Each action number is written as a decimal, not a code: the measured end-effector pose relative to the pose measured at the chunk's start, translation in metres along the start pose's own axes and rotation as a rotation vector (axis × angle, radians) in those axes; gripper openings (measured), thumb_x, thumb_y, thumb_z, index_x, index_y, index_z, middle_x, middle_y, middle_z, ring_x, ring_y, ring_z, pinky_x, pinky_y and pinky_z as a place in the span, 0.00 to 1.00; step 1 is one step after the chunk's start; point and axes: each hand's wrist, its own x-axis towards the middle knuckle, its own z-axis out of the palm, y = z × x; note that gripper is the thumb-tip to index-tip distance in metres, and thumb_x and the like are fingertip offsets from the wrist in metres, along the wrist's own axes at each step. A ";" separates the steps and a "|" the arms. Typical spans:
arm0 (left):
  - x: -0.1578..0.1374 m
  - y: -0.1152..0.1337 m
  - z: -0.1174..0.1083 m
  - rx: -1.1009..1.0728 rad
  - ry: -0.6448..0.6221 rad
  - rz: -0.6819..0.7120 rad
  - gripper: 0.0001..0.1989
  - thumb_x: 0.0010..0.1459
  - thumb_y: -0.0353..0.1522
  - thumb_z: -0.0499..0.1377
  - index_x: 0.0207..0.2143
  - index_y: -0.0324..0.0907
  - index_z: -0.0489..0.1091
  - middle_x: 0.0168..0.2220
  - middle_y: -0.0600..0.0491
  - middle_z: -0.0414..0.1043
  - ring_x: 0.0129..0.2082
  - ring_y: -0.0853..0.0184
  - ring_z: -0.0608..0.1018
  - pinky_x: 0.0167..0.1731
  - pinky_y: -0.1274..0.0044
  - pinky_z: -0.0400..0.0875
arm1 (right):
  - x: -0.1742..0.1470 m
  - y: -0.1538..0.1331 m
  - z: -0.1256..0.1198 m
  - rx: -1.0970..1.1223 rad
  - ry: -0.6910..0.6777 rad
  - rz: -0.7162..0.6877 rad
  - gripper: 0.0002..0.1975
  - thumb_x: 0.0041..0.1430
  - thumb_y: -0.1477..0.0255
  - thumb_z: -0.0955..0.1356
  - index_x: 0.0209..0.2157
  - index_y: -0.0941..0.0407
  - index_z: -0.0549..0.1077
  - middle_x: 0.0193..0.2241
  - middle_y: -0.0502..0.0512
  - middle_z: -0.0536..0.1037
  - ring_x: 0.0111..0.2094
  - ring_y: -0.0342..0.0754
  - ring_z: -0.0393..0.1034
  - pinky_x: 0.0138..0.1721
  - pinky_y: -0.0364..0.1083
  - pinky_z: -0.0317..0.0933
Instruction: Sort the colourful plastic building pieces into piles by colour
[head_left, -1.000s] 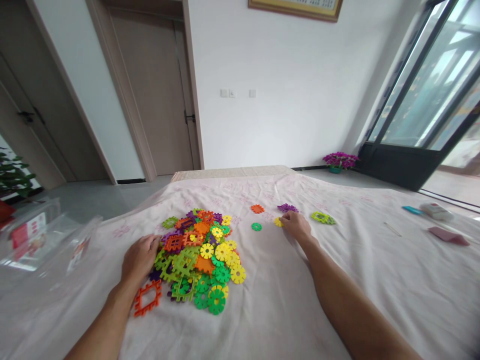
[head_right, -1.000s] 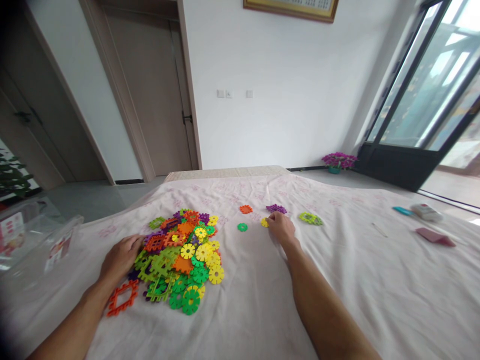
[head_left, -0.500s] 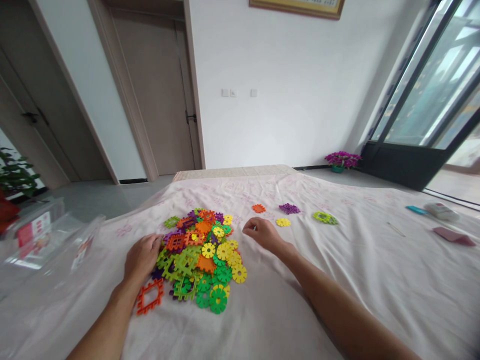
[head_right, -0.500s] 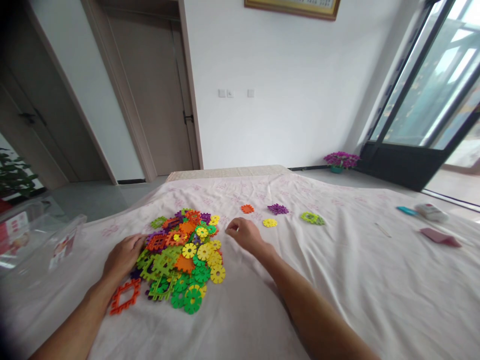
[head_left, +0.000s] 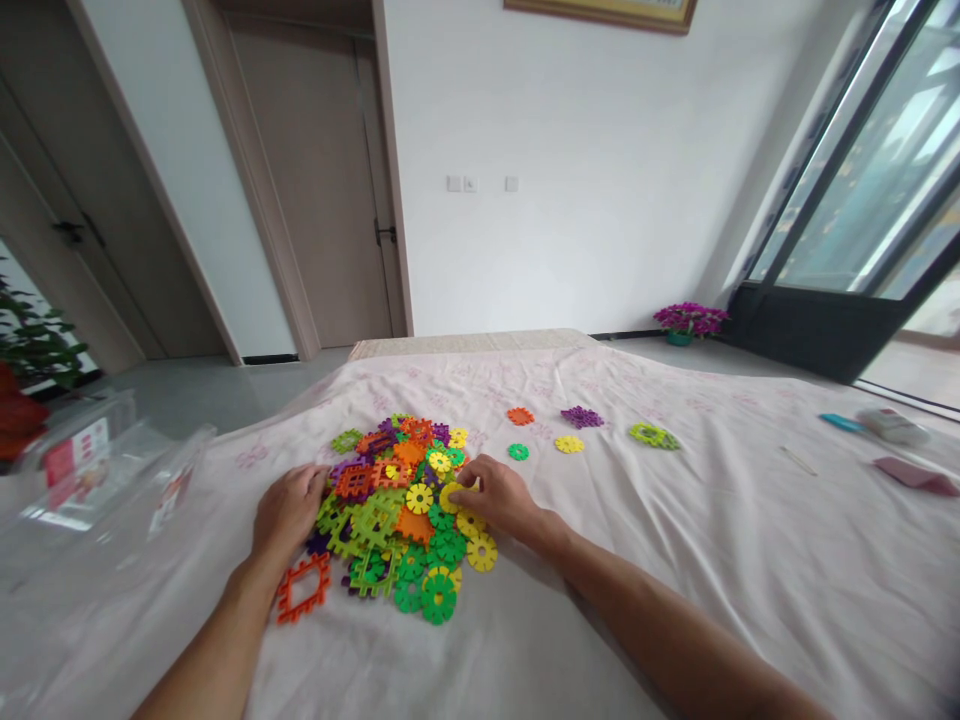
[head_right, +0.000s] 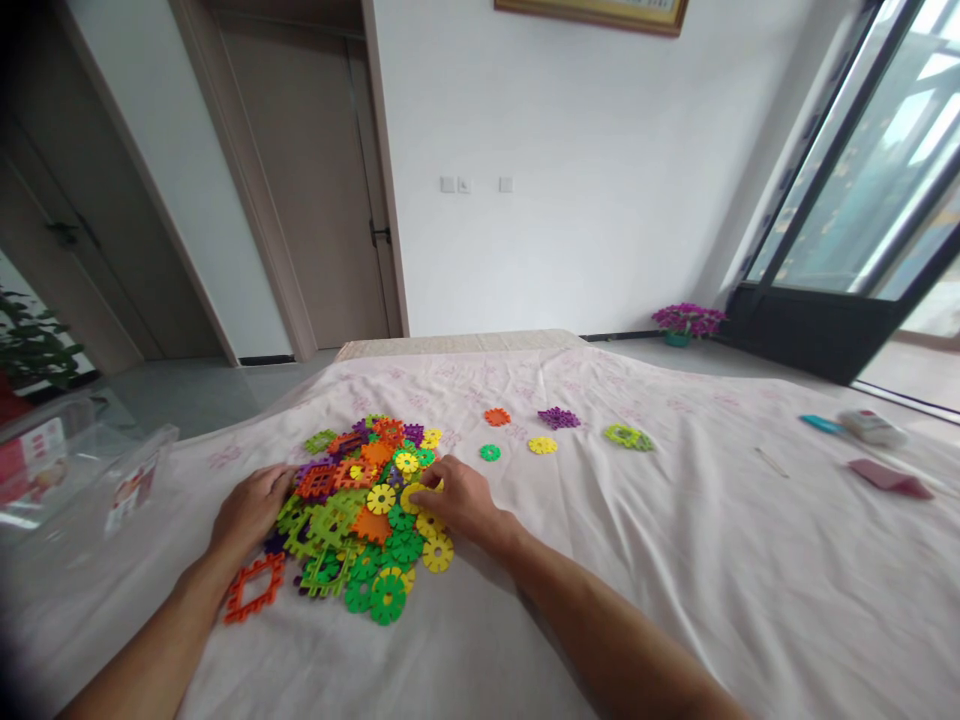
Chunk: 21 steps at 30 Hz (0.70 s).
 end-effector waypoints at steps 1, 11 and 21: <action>0.000 0.000 0.000 -0.003 0.002 0.001 0.23 0.67 0.42 0.43 0.47 0.44 0.75 0.53 0.48 0.75 0.51 0.60 0.75 0.48 0.74 0.66 | 0.002 0.002 0.000 0.057 -0.010 0.019 0.10 0.52 0.62 0.73 0.31 0.54 0.76 0.33 0.48 0.77 0.30 0.42 0.68 0.32 0.41 0.56; -0.002 0.003 -0.002 -0.006 0.005 0.006 0.24 0.67 0.41 0.43 0.47 0.43 0.75 0.53 0.48 0.75 0.52 0.60 0.75 0.50 0.73 0.65 | 0.027 0.051 -0.054 0.231 0.187 0.175 0.15 0.56 0.58 0.67 0.28 0.57 0.73 0.22 0.48 0.72 0.24 0.43 0.65 0.26 0.41 0.55; -0.003 0.006 -0.006 0.004 -0.020 -0.022 0.24 0.67 0.42 0.42 0.49 0.44 0.75 0.54 0.48 0.74 0.53 0.59 0.74 0.50 0.73 0.65 | 0.017 0.116 -0.120 -0.320 0.296 0.515 0.13 0.55 0.61 0.67 0.35 0.54 0.77 0.32 0.54 0.79 0.34 0.49 0.72 0.29 0.43 0.54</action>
